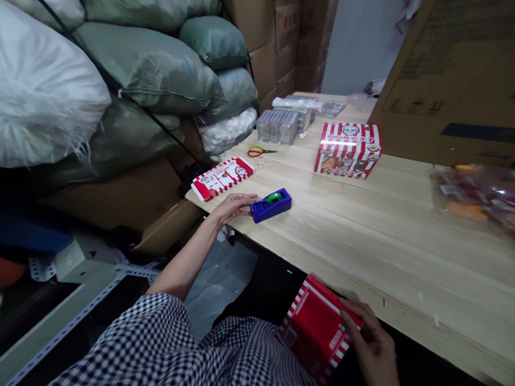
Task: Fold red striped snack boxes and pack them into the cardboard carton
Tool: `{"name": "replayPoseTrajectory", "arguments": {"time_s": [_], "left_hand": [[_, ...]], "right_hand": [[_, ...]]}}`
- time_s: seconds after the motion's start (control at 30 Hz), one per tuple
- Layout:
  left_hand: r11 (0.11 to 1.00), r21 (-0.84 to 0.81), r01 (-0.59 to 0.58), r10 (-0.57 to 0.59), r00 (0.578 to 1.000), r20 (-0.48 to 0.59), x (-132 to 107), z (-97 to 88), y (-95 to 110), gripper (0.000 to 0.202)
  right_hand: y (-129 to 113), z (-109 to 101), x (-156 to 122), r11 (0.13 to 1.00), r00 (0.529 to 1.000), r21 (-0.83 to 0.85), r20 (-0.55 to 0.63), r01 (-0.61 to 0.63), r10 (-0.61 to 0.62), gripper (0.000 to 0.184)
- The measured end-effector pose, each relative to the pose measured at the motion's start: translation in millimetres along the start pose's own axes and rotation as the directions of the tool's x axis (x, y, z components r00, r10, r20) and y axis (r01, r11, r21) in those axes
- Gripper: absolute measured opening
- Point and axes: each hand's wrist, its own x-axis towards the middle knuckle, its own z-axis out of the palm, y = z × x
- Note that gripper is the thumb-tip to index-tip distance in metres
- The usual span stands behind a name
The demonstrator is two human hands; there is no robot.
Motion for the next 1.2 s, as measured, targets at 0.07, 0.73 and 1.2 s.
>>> {"name": "replayPoseTrajectory", "arguments": {"time_s": [0.07, 0.73, 1.2], "left_hand": [[0.999, -0.030, -0.043, 0.042, 0.999, -0.025, -5.9, -1.4, -9.0, 0.035], [0.889, 0.095, -0.447, 0.457, 0.867, -0.200, -110.8, 157.6, 32.0, 0.012], [0.928, -0.358, -0.098, 0.134, 0.988, 0.079, -116.1, 242.4, 31.2, 0.088]], "right_hand": [[-1.4, 1.4, -0.2, 1.000, 1.000, 0.005, -0.009, 0.010, -0.010, 0.023], [-116.7, 16.0, 26.4, 0.879, 0.765, -0.182, -0.436, 0.440, -0.473, 0.022], [-110.4, 14.1, 39.2, 0.830, 0.791, -0.267, -0.264, 0.489, -0.551, 0.047]]}}
